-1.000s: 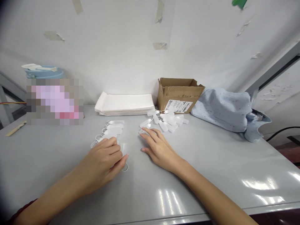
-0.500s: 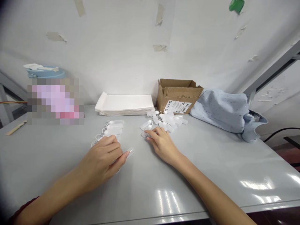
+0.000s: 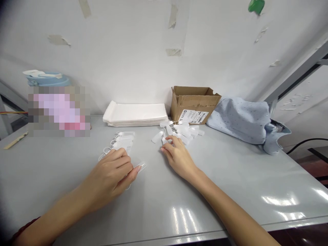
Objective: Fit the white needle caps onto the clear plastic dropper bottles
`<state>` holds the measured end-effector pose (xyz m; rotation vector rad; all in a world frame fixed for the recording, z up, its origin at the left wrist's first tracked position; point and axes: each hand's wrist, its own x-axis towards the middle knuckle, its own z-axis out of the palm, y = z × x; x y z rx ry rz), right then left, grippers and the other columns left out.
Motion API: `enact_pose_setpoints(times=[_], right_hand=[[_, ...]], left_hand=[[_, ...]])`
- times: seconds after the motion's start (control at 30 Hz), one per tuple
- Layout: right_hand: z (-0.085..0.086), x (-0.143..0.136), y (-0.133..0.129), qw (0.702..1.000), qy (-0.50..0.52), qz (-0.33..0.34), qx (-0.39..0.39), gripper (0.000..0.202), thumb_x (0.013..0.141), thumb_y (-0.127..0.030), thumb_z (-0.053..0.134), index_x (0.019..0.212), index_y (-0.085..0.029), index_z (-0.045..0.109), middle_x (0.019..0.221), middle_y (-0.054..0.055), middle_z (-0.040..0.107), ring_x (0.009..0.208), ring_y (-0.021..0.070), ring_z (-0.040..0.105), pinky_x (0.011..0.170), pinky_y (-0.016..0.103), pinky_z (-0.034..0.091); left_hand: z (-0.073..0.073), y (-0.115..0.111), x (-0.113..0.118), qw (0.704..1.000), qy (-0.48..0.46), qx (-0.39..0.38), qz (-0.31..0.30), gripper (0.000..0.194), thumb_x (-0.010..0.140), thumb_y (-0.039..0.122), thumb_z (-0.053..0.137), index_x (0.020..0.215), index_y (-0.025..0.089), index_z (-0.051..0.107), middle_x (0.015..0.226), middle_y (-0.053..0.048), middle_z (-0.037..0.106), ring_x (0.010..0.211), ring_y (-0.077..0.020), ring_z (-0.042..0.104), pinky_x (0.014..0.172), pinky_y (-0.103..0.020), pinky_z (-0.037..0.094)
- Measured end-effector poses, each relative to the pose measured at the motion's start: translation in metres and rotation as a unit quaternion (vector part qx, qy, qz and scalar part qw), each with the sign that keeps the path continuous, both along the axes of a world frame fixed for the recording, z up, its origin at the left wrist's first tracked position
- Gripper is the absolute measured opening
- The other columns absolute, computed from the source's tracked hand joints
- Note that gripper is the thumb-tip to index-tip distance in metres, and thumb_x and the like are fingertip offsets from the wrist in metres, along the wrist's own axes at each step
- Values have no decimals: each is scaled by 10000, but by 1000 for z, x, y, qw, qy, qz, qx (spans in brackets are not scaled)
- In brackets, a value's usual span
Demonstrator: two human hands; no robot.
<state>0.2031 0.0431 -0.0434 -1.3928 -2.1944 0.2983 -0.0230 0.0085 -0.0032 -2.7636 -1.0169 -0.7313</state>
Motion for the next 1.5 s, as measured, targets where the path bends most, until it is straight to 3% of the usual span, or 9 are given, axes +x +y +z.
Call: enact_pose_setpoints(times=[0.23,0.4,0.53,0.6,0.67,0.87,1.07,1.33,1.5], right_hand=[[-1,6,1,999,30,-31,-13,109,832,-112,534,788,-190,597,916,78,616,868,228,569,750,353,473],[11,3,-9,996,70,-57,-20,120,835,-93,499,827,-201,551,821,31,635,753,185,584,628,285,449],[24,-3,-22,982,171,-14,-84,35,857,-210,550,889,-223,547,909,24,643,872,190,599,603,249,438],[29,-6,-28,969,215,23,-123,64,855,-246,575,909,-232,545,941,20,637,915,189,597,682,264,459],[33,-8,-32,956,243,44,-159,79,848,-263,592,904,-233,546,934,19,633,900,184,600,733,285,465],[39,-9,-36,933,284,72,-210,88,836,-266,612,906,-231,570,893,11,628,867,177,600,769,300,468],[37,-5,-34,936,284,47,-202,107,843,-291,606,936,-240,586,912,7,636,889,183,595,774,305,458],[37,-5,-35,938,285,42,-192,116,837,-299,612,931,-233,594,908,16,642,880,192,598,760,316,465],[37,-9,-36,935,288,66,-199,107,842,-287,606,929,-226,599,899,20,647,863,184,604,770,318,471]], left_hand=[[1,-2,0,1000,-6,7,-4,395,909,174,456,516,141,475,514,-10,456,606,-148,364,555,-299,302],[0,-1,-1,1000,-9,-4,0,363,909,165,446,550,150,494,530,-10,469,612,-158,379,554,-306,318],[0,0,-2,997,-55,-33,33,136,899,141,441,934,115,570,710,-43,573,728,-192,453,622,-324,417],[-1,0,-2,995,-70,-49,55,218,895,147,449,1103,107,499,804,-61,595,797,-206,472,656,-333,453],[-3,1,-3,993,-68,-67,64,256,896,160,455,1149,122,462,850,-66,601,832,-214,479,669,-338,468],[-3,3,-2,997,-57,-47,29,167,908,105,415,1028,142,524,799,-49,602,806,-208,477,669,-337,458],[1,1,-1,994,-99,-44,14,122,911,111,442,964,139,548,763,-41,590,774,-190,452,665,-318,436],[2,1,0,990,-108,-93,18,242,936,89,333,877,164,556,699,-17,565,724,-170,431,665,-311,420],[1,-1,1,972,-127,-200,2,250,947,115,330,839,179,547,713,-8,548,759,-163,449,649,-283,417]])
